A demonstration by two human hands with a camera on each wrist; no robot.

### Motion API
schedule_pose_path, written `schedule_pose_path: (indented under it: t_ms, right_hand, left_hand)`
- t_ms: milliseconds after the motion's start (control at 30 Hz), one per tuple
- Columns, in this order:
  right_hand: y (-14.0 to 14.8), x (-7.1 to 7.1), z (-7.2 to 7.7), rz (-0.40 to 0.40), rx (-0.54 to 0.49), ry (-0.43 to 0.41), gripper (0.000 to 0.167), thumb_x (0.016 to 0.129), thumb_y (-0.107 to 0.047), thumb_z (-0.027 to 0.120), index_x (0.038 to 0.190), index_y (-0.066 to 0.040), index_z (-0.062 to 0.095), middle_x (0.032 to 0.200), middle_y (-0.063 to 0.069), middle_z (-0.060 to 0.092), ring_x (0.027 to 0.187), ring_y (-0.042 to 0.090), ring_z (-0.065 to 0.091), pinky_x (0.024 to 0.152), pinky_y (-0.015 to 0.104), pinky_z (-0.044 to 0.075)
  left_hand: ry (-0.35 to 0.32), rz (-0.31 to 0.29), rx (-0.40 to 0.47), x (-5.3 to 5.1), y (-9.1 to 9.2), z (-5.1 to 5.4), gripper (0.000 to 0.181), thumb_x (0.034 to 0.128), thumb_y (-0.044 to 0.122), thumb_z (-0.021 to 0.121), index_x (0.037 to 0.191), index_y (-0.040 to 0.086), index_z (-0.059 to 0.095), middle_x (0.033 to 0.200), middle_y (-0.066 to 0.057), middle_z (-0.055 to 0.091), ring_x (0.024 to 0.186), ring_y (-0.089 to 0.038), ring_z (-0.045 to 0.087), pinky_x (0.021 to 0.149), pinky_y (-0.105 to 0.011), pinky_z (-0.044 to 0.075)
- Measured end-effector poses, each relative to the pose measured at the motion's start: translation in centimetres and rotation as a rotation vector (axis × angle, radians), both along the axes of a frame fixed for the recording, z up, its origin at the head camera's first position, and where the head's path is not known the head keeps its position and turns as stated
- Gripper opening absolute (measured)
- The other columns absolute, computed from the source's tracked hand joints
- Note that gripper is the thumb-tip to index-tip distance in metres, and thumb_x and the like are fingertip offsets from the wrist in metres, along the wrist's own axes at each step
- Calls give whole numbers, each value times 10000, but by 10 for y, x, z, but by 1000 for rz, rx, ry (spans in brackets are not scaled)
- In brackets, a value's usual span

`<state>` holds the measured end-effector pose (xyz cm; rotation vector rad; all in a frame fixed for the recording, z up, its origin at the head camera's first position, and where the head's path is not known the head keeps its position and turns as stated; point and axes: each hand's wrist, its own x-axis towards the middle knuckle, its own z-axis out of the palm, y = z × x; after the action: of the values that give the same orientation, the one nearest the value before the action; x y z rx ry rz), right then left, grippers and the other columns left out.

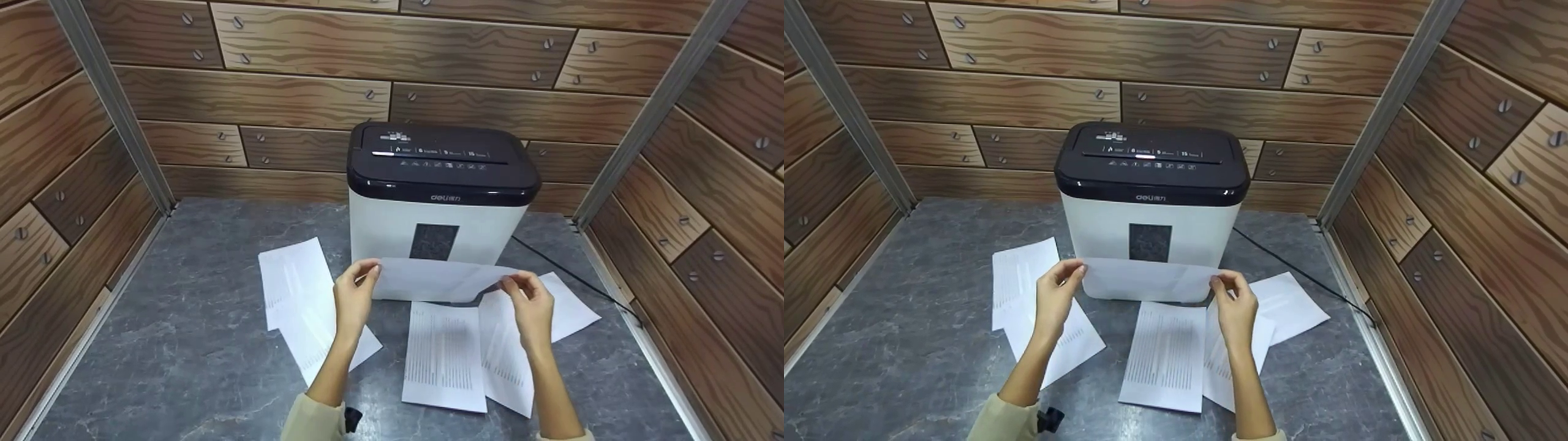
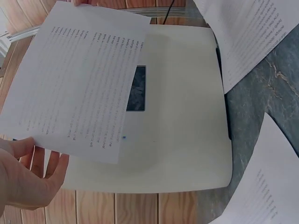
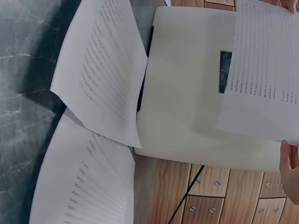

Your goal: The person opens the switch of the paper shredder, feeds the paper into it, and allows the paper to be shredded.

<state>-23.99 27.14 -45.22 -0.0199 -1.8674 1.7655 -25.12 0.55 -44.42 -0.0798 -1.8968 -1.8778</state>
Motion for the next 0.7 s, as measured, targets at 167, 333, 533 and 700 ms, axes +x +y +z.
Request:
schedule_pose_path:
  t_ms: [167,333,533,700]
  right_hand:
    - [0,1,11,-34,76,35,131,841,15,640,899,127,603,787,71,626,744,148,621,704,202,498]
    - [-2,4,27,-9,73,93,125,824,77,626,904,164,583,786,109,628,750,159,618,680,174,503]
    - [-12,16,55,12,118,154,123,826,103,609,893,193,562,780,139,627,705,88,617,682,168,494]
    - [-11,15,61,10,121,175,124,829,87,613,910,174,577,802,132,638,727,127,622,689,189,506]
  left_hand:
    - [56,44,-22,2,0,5,93,858,37,632,917,-20,677,890,-98,668,868,-209,622,780,-308,514]
    - [92,80,-42,2,0,11,92,858,46,637,918,-8,681,874,-88,672,864,-218,617,755,-364,522]
    - [152,89,-34,15,-1,35,85,851,-9,625,909,-53,668,868,-132,667,857,-251,622,754,-349,527]
    - [210,82,-22,20,-4,50,82,850,-32,616,908,-70,660,881,-151,662,867,-250,628,774,-345,522]
